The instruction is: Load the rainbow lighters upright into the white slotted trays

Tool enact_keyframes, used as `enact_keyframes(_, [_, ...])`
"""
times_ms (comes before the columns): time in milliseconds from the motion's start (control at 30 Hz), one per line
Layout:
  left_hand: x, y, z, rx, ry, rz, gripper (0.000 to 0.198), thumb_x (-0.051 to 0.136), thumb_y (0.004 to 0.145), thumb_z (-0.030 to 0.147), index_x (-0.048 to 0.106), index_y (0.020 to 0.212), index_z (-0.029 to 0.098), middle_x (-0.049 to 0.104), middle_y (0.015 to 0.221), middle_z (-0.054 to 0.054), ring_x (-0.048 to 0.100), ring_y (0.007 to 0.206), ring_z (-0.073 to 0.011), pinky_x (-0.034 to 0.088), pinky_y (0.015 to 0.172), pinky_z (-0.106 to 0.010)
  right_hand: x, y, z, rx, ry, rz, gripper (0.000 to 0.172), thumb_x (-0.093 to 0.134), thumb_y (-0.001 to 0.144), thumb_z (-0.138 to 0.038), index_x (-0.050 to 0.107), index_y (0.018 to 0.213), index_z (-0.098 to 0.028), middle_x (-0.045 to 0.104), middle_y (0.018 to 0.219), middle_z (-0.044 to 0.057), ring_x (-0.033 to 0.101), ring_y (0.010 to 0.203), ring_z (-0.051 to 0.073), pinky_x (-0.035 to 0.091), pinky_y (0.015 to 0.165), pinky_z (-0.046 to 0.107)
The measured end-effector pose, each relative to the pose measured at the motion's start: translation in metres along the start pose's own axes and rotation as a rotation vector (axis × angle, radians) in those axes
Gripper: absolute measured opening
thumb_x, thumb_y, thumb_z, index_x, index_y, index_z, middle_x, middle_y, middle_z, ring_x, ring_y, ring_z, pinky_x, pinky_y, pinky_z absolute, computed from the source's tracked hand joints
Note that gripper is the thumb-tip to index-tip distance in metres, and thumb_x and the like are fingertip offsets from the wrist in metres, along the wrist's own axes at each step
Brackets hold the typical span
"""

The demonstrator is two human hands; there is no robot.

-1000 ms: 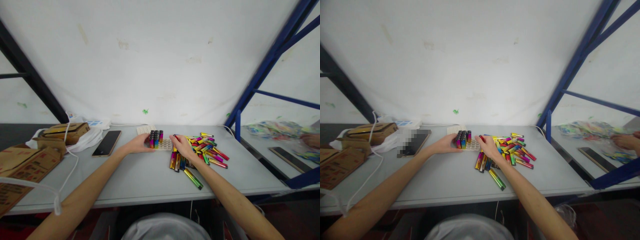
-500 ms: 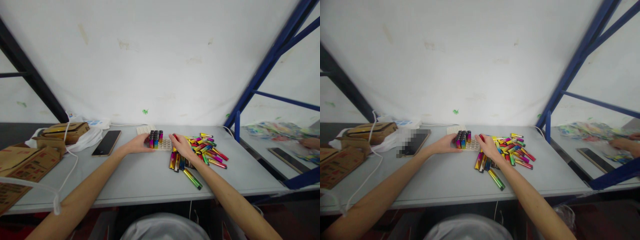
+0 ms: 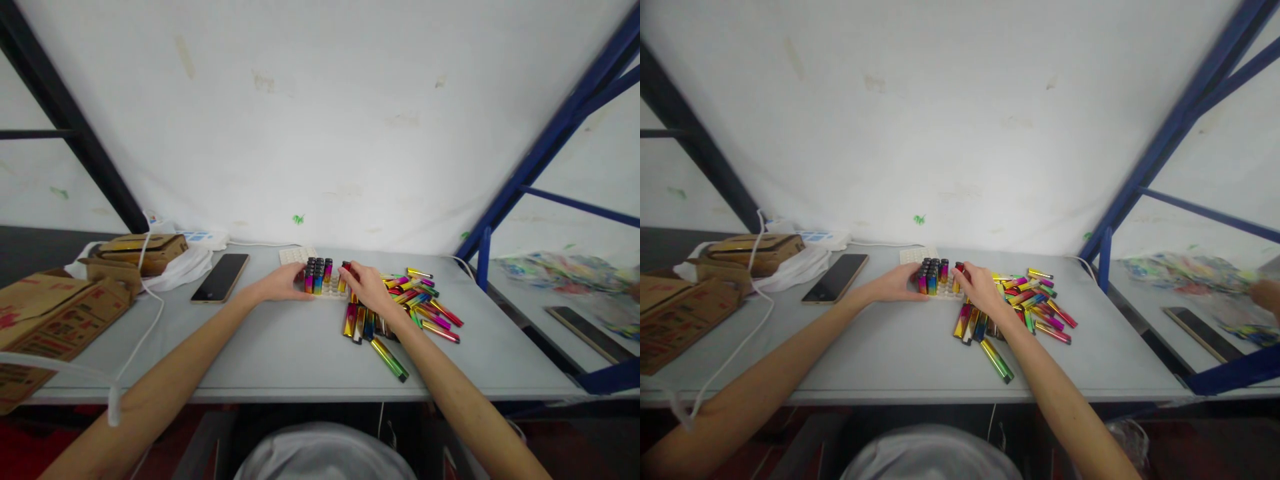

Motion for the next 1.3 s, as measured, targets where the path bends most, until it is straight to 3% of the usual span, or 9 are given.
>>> enact_keyframes(133, [0.001, 0.001, -0.002, 0.012, -0.006, -0.01, 0.077, 0.081, 0.071, 0.07, 0.068, 0.121, 0.014, 0.075, 0.116, -0.015, 0.07, 0.101, -0.0336, 0.054, 0.088, -0.04, 0.007, 0.003, -0.001, 0.004, -0.008, -0.067, 0.027, 0.052, 0.111, -0.036, 0.063, 0.092, -0.02, 0.074, 0.083, 0.005, 0.067, 0.078, 0.02, 0.04, 0.072, 0.028])
enact_keyframes(400, [0.001, 0.001, -0.001, 0.004, 0.02, 0.011, 0.076, 0.08, 0.069, 0.072, 0.067, 0.117, 0.014, 0.075, 0.114, -0.015, 0.07, 0.099, -0.0346, 0.055, 0.087, -0.041, 0.021, 0.008, -0.011, -0.056, -0.217, -0.231, 0.027, 0.045, 0.114, -0.037, 0.063, 0.111, -0.017, 0.077, 0.105, 0.012, 0.071, 0.095, 0.023, 0.046, 0.083, 0.03])
enact_keyframes(567, [0.001, 0.001, -0.001, 0.012, 0.029, 0.003, 0.073, 0.079, 0.07, 0.073, 0.066, 0.113, 0.015, 0.074, 0.108, -0.014, 0.069, 0.094, -0.0328, 0.055, 0.084, -0.04, 0.023, 0.011, -0.016, -0.044, -0.418, -0.221, 0.036, 0.043, 0.113, -0.045, 0.063, 0.119, -0.016, 0.077, 0.11, 0.017, 0.073, 0.098, 0.029, 0.048, 0.088, 0.035])
enact_keyframes(700, [0.0, 0.001, -0.001, 0.007, 0.046, 0.0, 0.071, 0.08, 0.07, 0.072, 0.065, 0.112, 0.016, 0.074, 0.11, -0.014, 0.069, 0.098, -0.0339, 0.055, 0.088, -0.042, 0.019, 0.009, -0.015, -0.073, -0.399, -0.199, 0.038, 0.048, 0.11, -0.051, 0.067, 0.113, -0.018, 0.077, 0.103, 0.016, 0.073, 0.093, 0.028, 0.047, 0.087, 0.035])
enact_keyframes(800, [0.0, 0.001, 0.0, -0.003, 0.049, -0.011, 0.069, 0.08, 0.072, 0.07, 0.064, 0.114, 0.018, 0.073, 0.112, -0.013, 0.069, 0.1, -0.0336, 0.055, 0.089, -0.042, 0.009, 0.01, 0.002, -0.09, -0.308, -0.156, 0.039, 0.044, 0.112, -0.049, 0.069, 0.115, -0.019, 0.077, 0.102, 0.013, 0.072, 0.092, 0.025, 0.048, 0.087, 0.034])
enact_keyframes(933, [-0.001, 0.001, 0.001, -0.017, 0.049, -0.01, 0.065, 0.081, 0.07, 0.069, 0.065, 0.108, 0.019, 0.073, 0.107, -0.014, 0.069, 0.093, -0.0333, 0.056, 0.083, -0.042, -0.014, 0.011, 0.051, -0.007, -0.29, -0.085, 0.028, 0.049, 0.109, -0.027, 0.072, 0.12, -0.015, 0.076, 0.119, 0.015, 0.068, 0.113, 0.025, 0.049, 0.101, 0.036])
enact_keyframes(1067, [0.0, 0.002, 0.0, -0.025, 0.032, -0.003, 0.063, 0.082, 0.068, 0.068, 0.066, 0.106, 0.02, 0.072, 0.104, -0.014, 0.069, 0.09, -0.0344, 0.056, 0.08, -0.043, -0.034, 0.004, 0.093, 0.098, -0.309, -0.178, 0.031, 0.055, 0.104, -0.024, 0.076, 0.124, -0.014, 0.074, 0.129, 0.018, 0.068, 0.121, 0.028, 0.048, 0.109, 0.04])
enact_keyframes(1300, [0.0, 0.001, -0.002, -0.023, 0.047, -0.013, 0.067, 0.081, 0.068, 0.069, 0.065, 0.109, 0.019, 0.072, 0.105, -0.015, 0.069, 0.094, -0.0353, 0.056, 0.083, -0.044, -0.051, -0.008, 0.108, 0.115, -0.225, -0.328, 0.033, 0.055, 0.103, -0.032, 0.081, 0.115, -0.017, 0.08, 0.119, 0.014, 0.074, 0.102, 0.03, 0.054, 0.095, 0.039])
Point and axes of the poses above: each hand's wrist, its own y-axis towards the middle knuckle, its own x-axis out of the palm, z = x × y, the point moved 4 cm from there along y, towards the middle knuckle
